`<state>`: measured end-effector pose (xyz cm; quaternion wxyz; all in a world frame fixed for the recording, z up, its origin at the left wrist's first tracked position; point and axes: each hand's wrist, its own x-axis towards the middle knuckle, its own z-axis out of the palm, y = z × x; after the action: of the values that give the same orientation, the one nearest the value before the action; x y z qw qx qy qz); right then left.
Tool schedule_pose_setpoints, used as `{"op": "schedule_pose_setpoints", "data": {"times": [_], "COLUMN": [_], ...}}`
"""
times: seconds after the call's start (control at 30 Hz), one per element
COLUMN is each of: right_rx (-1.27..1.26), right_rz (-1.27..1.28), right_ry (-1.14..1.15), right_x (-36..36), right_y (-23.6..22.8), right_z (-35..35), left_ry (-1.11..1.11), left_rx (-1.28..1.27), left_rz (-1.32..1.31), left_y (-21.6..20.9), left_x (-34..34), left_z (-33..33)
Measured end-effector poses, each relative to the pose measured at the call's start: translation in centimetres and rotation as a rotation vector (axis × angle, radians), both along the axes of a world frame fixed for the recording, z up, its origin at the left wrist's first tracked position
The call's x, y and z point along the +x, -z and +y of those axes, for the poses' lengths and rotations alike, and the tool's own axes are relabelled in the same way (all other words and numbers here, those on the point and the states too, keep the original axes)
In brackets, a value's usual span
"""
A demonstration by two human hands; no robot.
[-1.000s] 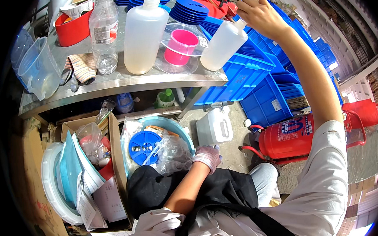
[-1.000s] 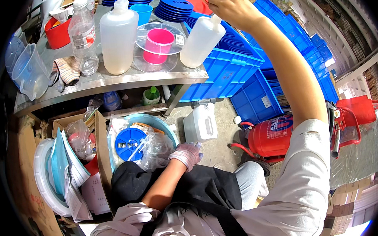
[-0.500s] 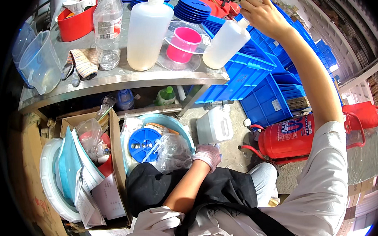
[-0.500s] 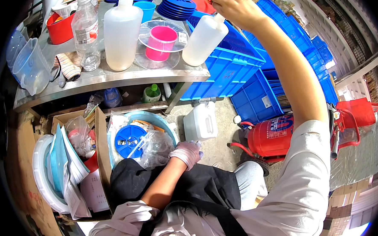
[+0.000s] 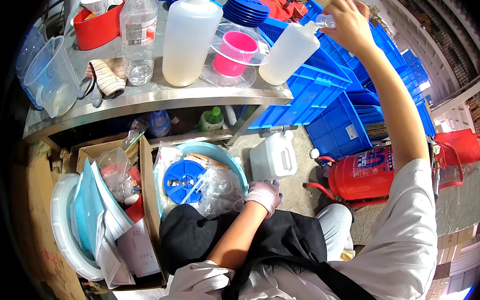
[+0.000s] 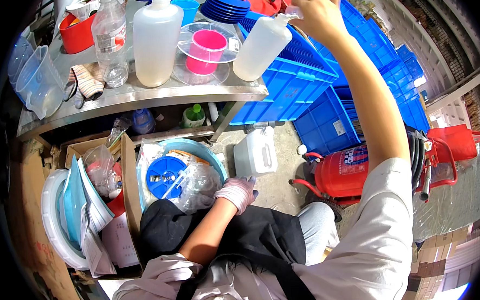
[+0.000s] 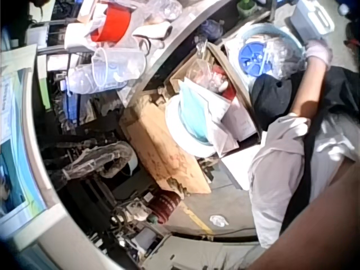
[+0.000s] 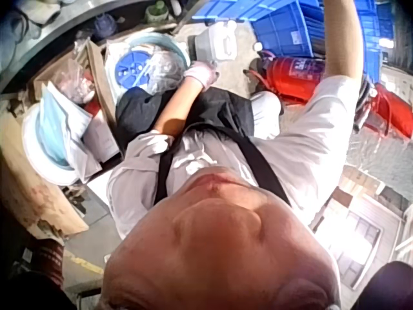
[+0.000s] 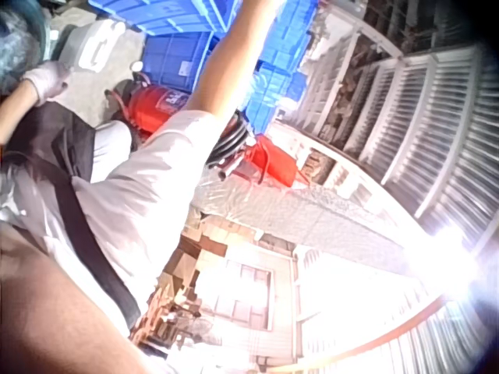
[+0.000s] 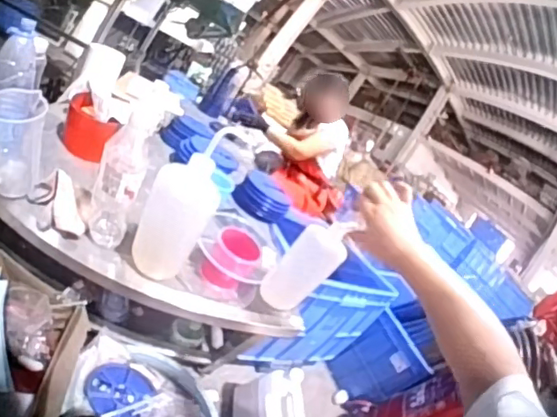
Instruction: The person uses a tube to transfer liquid from a large white container into a smaller white bottle. They then place the filled bottle on a metal shelf among other containers and blue plastic crates.
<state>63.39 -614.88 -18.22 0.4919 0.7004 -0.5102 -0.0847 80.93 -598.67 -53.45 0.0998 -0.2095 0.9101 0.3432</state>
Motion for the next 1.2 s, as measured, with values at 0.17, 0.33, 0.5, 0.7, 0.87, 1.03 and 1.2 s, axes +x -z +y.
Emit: {"op": "schedule_pose_setpoints", "data": {"times": [0.17,0.33,0.5,0.7,0.87,1.03,1.2], "right_rx": [-0.153,0.024,-0.187,-0.446,-0.439,-0.434,-0.389], "right_rz": [-0.993,-1.900,-1.900,-1.591,-1.439,-1.444,-1.351], "right_ry": [0.008,-0.069,-0.091,-0.008,0.084,0.086,0.156], "right_x": [-4.5,-1.3,1.3,5.7,6.2,5.8,5.4], "right_y": [3.3,12.6,22.5,26.5,26.6,26.4,26.5], "right_z": [3.3,8.1,6.0,2.4,2.4,2.4,2.7], "left_ry": [0.037,-0.034,0.019,0.146,0.147,0.095,0.045], "left_rx": [-0.003,-0.034,-0.037,-0.017,-0.022,-0.009,0.003], "left_rz": [-0.091,-0.048,-0.092,-0.226,-0.241,-0.170,-0.195], "left_y": [-0.6,0.2,-0.1,0.6,0.5,-0.2,-0.2], "left_x": [0.4,1.5,0.8,-0.4,0.1,0.9,1.9], "left_z": [-0.1,0.4,1.5,1.9,1.9,1.7,1.3]}}
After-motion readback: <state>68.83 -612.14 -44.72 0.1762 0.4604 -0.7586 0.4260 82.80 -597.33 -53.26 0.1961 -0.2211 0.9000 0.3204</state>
